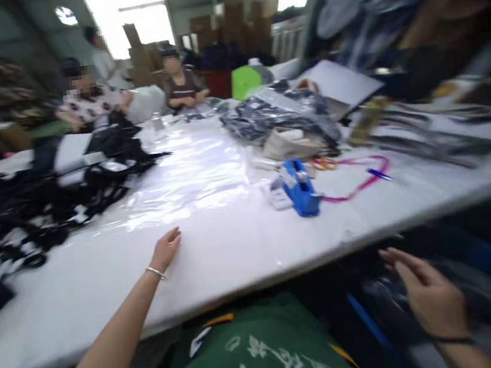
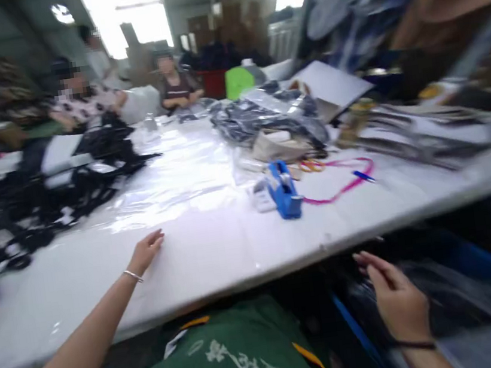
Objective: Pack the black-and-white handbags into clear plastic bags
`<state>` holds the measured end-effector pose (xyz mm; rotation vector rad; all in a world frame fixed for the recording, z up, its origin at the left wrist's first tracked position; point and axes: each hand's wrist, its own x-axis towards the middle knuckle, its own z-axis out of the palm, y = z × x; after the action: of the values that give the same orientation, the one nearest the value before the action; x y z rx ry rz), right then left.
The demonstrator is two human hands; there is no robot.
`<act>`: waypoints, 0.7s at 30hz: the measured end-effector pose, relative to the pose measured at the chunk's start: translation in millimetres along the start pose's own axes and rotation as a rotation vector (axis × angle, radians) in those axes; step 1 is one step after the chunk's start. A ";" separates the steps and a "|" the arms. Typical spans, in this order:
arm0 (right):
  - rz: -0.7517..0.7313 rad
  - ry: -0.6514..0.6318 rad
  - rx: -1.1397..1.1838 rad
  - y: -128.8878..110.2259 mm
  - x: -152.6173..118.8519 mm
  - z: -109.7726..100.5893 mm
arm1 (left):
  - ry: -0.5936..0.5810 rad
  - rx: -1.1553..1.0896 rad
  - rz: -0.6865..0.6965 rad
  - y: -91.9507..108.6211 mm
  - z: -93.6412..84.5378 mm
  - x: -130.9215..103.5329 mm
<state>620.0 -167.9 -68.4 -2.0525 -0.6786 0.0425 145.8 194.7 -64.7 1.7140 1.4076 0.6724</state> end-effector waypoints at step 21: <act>-1.101 -1.057 0.413 -191.0 -97.6 400.2 | 0.599 0.584 -0.319 -94.4 -286.4 205.6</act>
<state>336.0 173.9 -161.5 -0.9175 -2.1356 0.5894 -87.0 469.8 -7.4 1.7098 2.4287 0.6606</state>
